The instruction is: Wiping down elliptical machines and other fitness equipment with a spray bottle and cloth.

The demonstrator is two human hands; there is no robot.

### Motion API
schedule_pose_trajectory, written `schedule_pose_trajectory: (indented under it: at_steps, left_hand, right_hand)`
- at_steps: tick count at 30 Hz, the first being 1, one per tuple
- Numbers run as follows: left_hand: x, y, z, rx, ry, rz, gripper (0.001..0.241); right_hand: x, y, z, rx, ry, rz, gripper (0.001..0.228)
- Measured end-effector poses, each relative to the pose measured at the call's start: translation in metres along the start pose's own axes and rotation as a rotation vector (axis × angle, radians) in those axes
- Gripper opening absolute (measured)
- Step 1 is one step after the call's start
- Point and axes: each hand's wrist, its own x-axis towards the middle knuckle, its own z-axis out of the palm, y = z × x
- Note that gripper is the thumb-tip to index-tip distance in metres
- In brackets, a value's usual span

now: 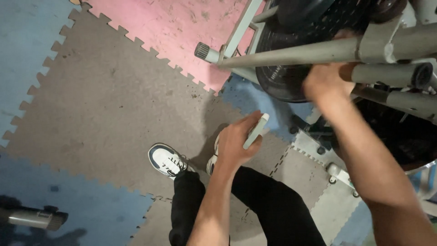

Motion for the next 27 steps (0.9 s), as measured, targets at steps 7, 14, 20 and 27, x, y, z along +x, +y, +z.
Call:
schedule_pose_trajectory:
  at_steps: [7,14,20,27]
  left_hand:
    - [0.0,-0.003,0.007,-0.007,0.036,-0.013,0.054]
    - [0.003,-0.003,0.001,-0.006,0.027,0.058,0.055]
    - [0.008,-0.004,0.01,-0.021,0.031,0.082,0.052]
    - [0.003,0.004,0.013,0.023,0.004,-0.014,0.048]
  right_hand:
    - [0.071,-0.069,0.077,0.217,0.291,0.067,0.063]
    - [-0.02,-0.11,0.016,-0.11,-0.094,-0.279,0.067]
    - [-0.006,-0.03,-0.009,-0.221,0.034,-0.057,0.053]
    - [0.108,-0.074,0.1,0.522,0.156,0.007,0.05]
